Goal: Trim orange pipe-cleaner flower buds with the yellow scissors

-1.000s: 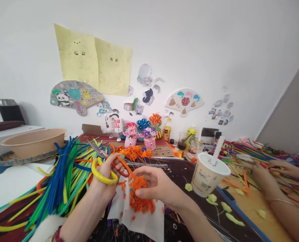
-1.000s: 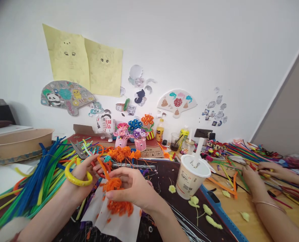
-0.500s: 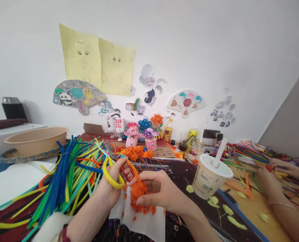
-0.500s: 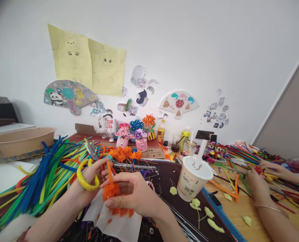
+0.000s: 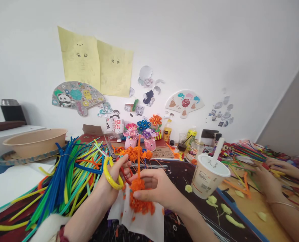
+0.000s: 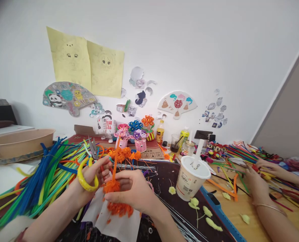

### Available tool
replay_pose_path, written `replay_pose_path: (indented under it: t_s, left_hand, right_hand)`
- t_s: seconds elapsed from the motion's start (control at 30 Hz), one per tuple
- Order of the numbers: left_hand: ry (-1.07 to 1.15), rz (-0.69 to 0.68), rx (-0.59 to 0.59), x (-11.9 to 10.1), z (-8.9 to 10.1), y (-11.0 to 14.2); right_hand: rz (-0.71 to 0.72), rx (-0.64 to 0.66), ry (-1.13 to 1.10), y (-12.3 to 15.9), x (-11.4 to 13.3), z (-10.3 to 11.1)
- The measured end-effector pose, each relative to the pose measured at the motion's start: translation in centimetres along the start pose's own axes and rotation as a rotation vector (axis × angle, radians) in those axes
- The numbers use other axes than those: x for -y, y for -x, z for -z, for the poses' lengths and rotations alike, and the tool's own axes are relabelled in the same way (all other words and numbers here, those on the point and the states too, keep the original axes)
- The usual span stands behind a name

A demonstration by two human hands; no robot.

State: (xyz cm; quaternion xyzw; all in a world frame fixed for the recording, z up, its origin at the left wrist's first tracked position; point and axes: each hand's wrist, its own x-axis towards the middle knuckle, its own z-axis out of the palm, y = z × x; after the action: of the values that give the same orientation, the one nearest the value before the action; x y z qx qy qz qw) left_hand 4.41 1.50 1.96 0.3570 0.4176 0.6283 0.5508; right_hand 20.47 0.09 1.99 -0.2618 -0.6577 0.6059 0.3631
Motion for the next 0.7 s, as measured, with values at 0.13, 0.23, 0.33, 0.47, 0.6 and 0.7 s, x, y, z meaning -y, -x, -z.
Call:
replay_pose_path:
  t_s: [0.13,0.23,0.33,0.47,0.6,0.7]
  left_hand:
    - [-0.041,0.017,-0.016,-0.1,-0.1,-0.4]
    - [-0.094,-0.029,0.030,-0.1,-0.5,-0.2]
    - [-0.170,-0.076,0.066,-0.2,-1.1,0.5]
    - [-0.230,-0.106,0.067,0.0,-1.3,1.2]
    - [-0.213,-0.135,0.056,0.1,-1.1,1.1]
    - [-0.174,-0.136,0.049,-0.1,-1.1,0.7]
  right_hand:
    - [0.014,-0.179,0.139,-0.5,-1.0,0.2]
    - [0.067,-0.320,0.390,-0.7,-1.3,0.3]
    - [0.167,-0.364,0.596,-0.7,-1.0,0.1]
    - [0.219,-0.376,0.723,-0.7,-0.6,0.0]
    - [0.212,-0.389,0.652,-0.8,-0.9,0.2]
    - [0.225,-0.346,0.460,-0.9,-1.1,0.6]
